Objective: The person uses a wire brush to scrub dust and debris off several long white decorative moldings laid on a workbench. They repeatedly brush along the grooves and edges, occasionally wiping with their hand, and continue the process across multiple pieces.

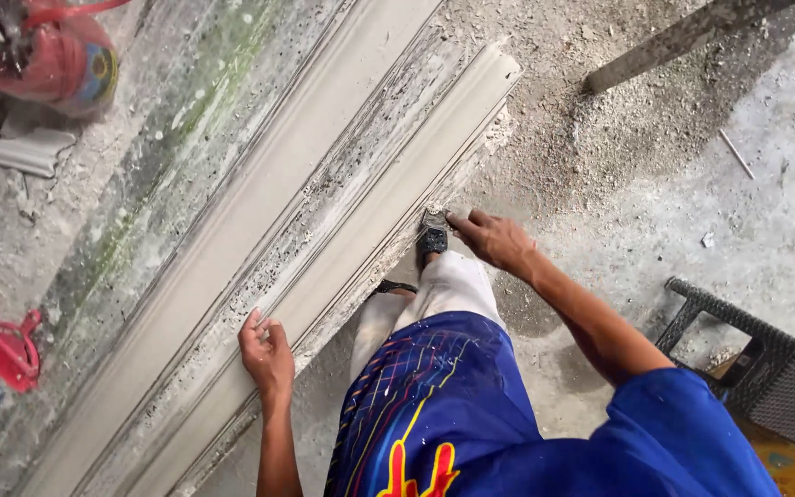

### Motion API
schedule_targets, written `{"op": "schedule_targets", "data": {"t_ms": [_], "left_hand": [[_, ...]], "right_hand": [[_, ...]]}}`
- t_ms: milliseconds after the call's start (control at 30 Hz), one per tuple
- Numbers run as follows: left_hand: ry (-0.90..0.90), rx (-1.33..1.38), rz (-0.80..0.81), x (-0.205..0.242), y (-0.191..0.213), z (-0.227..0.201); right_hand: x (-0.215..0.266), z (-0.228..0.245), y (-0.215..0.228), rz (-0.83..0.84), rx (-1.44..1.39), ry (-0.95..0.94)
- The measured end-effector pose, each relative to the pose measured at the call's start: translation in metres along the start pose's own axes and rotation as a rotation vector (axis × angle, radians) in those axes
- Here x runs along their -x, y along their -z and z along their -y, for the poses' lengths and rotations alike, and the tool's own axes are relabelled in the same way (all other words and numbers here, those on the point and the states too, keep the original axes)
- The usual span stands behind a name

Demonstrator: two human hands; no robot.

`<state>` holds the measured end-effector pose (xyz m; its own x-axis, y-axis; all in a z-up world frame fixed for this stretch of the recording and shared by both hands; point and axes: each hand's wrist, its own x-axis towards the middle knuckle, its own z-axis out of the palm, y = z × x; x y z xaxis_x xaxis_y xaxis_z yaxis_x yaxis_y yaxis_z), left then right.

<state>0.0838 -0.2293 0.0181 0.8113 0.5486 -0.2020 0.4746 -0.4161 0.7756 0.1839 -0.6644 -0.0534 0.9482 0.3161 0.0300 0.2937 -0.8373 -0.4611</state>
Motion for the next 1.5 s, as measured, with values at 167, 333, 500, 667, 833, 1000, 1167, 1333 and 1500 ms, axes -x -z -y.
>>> {"op": "schedule_targets", "data": {"t_ms": [167,333,500,667,833,1000,1167,1333,1500], "left_hand": [[0.004,0.069,-0.11,0.014,0.008,-0.017],[0.077,0.094,-0.17,0.033,0.016,0.042],[0.079,0.087,-0.203,0.047,-0.01,0.075],[0.033,-0.011,-0.169,0.042,-0.01,0.041],[0.038,0.004,-0.208,0.04,0.0,0.047],[0.118,0.045,-0.161,0.045,-0.02,0.043],[0.098,0.122,-0.085,0.04,-0.02,-0.001],[0.092,0.114,-0.122,0.031,0.0,0.008],[0.11,0.103,-0.125,0.039,0.001,0.031]], "right_hand": [[-0.042,-0.069,0.045,0.405,0.4,0.113],[-0.015,-0.16,0.001,-0.102,0.463,-0.025],[-0.028,-0.051,0.036,-0.062,0.189,0.187],[-0.043,-0.116,0.058,-0.01,0.648,0.145],[-0.044,-0.131,0.117,-0.176,0.031,-0.202],[-0.05,-0.045,0.042,-0.187,-0.799,-1.011],[-0.071,0.103,-0.026,-0.277,-0.821,-0.994],[-0.095,0.065,-0.052,-0.393,-0.706,-0.993],[-0.113,0.015,-0.041,-0.484,-0.64,-1.029]]}}
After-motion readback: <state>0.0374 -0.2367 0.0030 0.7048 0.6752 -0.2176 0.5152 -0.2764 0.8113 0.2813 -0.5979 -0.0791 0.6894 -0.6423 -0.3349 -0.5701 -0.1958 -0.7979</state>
